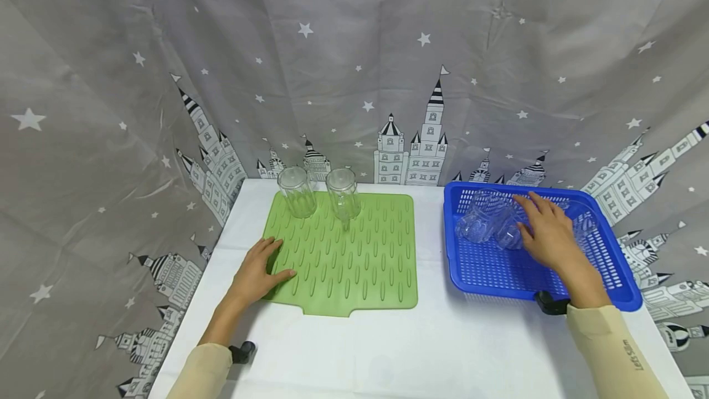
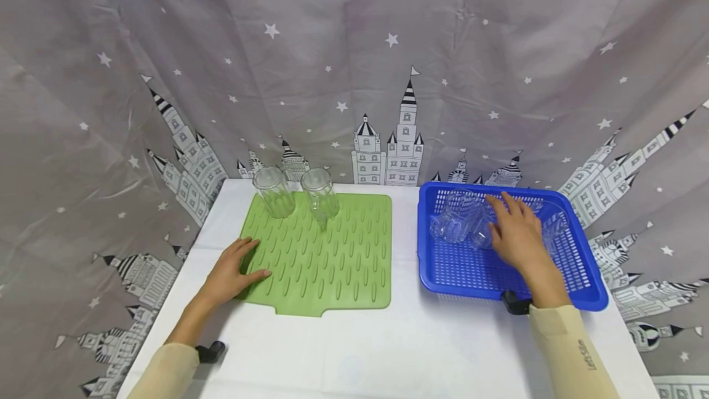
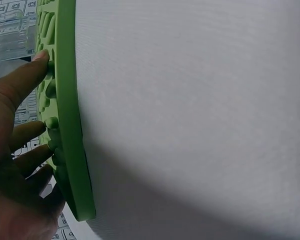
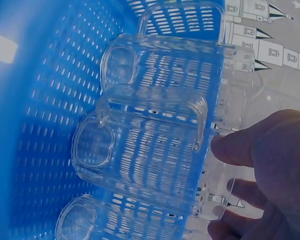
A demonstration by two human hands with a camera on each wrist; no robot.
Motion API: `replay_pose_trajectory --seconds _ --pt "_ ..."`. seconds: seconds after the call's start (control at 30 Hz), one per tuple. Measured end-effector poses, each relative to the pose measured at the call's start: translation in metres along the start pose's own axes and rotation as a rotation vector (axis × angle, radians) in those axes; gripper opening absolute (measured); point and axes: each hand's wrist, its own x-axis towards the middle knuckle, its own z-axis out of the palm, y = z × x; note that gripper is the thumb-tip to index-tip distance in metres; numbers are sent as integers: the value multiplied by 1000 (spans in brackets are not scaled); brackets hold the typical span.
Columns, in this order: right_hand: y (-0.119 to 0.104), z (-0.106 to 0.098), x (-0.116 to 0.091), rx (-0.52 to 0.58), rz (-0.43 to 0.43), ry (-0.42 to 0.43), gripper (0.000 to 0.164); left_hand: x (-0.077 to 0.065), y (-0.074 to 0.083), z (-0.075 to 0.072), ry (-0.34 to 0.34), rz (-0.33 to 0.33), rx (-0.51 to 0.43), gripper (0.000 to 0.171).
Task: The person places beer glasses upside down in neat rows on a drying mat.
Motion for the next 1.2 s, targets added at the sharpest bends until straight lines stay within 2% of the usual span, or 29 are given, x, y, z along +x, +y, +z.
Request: replay_pose_trajectory --seconds 0.2,0.43,0.57,1.2 --pt "2 -3 4 -17 -7 -33 58 -2 0 -1 0 -2 0 92" --pt "6 -10 11 -8 -66 -67 62 -3 0 0 -2 11 -11 91" --pt "7 -12 13 7 -55 -91 64 -5 0 0 -13 1 -30 91" --pt "9 -14 7 41 -124 -10 67 -4 -1 2 -24 -15 -60 92"
